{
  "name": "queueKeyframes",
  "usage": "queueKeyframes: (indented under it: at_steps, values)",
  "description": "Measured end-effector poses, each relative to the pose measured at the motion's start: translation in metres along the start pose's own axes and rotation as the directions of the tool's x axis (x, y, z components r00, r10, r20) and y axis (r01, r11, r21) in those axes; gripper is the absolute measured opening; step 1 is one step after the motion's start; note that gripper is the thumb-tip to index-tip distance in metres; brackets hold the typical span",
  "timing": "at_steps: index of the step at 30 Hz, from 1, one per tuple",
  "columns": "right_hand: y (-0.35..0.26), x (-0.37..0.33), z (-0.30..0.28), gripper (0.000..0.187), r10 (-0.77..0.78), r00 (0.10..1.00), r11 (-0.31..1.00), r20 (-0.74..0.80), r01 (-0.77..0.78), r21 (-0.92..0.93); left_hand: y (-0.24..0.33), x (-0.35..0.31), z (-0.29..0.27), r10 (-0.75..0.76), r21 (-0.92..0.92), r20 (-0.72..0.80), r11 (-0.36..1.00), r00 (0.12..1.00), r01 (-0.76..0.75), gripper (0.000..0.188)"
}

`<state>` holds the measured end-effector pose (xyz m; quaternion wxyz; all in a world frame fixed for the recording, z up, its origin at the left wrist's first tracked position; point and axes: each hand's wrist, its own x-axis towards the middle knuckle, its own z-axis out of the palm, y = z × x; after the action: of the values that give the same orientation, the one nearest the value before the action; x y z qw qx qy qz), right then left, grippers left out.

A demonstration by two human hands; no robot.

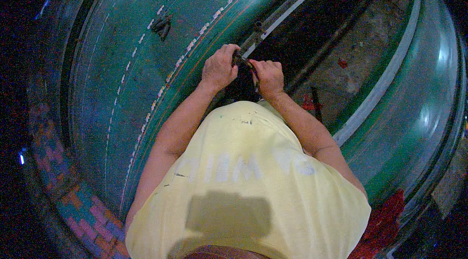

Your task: The person repeatedly picks up small metal pieces and a wooden block from a green curved surface, then uses both hands to manipulate and assemble the pieces along a metal rail. The person continues this repetitive assembly process throughout the clip.

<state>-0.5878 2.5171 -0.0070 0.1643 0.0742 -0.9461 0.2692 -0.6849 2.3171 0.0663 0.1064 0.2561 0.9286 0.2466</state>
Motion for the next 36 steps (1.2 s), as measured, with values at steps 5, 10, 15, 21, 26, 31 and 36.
queueKeyframes:
  at_steps: [5, 10, 15, 21, 26, 31, 36]
  values:
    - [0.012, -0.021, 0.028, 0.023, 0.154, 0.988, 0.974, 0.016, -0.155, 0.166, 0.002, -0.001, 0.001, 0.006, -0.024, -0.027, 1.000, 1.000, -0.007, 0.053]
    - [0.018, -0.017, 0.030, 0.028, 0.438, 0.614, 0.087, 0.656, -0.756, 0.649, -0.003, -0.001, 0.006, 0.018, -0.022, -0.036, 1.000, 0.999, -0.019, 0.056]
    - [0.023, -0.022, 0.030, 0.029, 0.399, 0.687, 0.158, 0.607, -0.704, 0.692, 0.000, 0.001, 0.003, 0.022, -0.033, -0.028, 0.999, 0.999, -0.023, 0.051]
    - [-0.008, -0.017, -0.002, 0.020, 0.040, 0.824, 0.800, 0.564, -0.365, 0.476, -0.011, 0.000, 0.009, 0.143, -0.019, -0.198, 0.989, 0.970, -0.149, 0.035]
    - [0.006, -0.006, 0.033, 0.017, 0.077, 0.935, 0.732, 0.347, -0.289, 0.617, -0.005, 0.002, 0.006, 0.136, -0.034, -0.154, 0.989, 0.979, -0.143, 0.035]
    - [0.008, 0.000, 0.035, 0.013, 0.048, 0.960, 0.747, 0.275, -0.217, 0.629, -0.008, 0.002, 0.009, 0.132, -0.048, -0.161, 0.989, 0.978, -0.141, 0.034]
    - [-0.009, -0.003, 0.031, 0.015, 0.300, 0.897, 0.771, 0.323, -0.428, 0.472, -0.007, -0.001, 0.008, 0.144, -0.048, -0.172, 0.987, 0.974, -0.154, 0.038]
